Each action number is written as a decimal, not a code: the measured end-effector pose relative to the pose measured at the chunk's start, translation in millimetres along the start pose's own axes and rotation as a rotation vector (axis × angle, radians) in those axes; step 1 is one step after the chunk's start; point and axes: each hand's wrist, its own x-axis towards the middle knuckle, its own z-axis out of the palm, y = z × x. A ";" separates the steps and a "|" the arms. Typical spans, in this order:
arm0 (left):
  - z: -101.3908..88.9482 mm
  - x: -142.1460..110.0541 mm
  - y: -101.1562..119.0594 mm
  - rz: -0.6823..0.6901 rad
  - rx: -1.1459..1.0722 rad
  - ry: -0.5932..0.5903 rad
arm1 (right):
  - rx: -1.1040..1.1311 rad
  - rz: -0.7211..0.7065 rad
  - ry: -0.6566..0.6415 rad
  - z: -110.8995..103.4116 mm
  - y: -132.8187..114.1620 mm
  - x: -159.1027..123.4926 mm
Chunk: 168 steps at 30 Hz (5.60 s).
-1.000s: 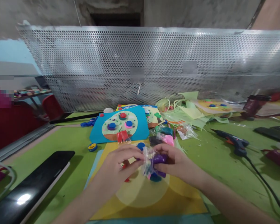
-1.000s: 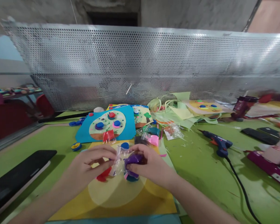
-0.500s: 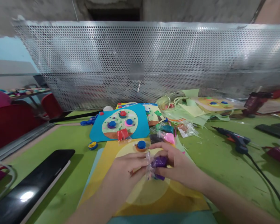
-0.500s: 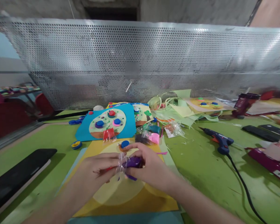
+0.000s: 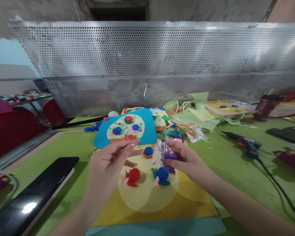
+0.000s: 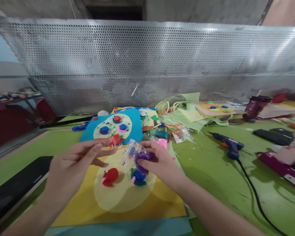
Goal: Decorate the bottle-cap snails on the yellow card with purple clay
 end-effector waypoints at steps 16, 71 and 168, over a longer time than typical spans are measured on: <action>6.4 0.9 -1.4 -0.197 -0.051 -0.256 | 0.123 0.072 -0.058 1.4 -2.2 1.0; 22.9 -17.1 -7.2 0.121 0.510 -0.568 | -0.378 -0.120 -0.154 2.4 -7.1 -8.4; 29.3 -12.5 -5.0 -0.221 -0.323 -0.336 | -0.602 -0.739 0.189 -7.0 -14.4 -10.3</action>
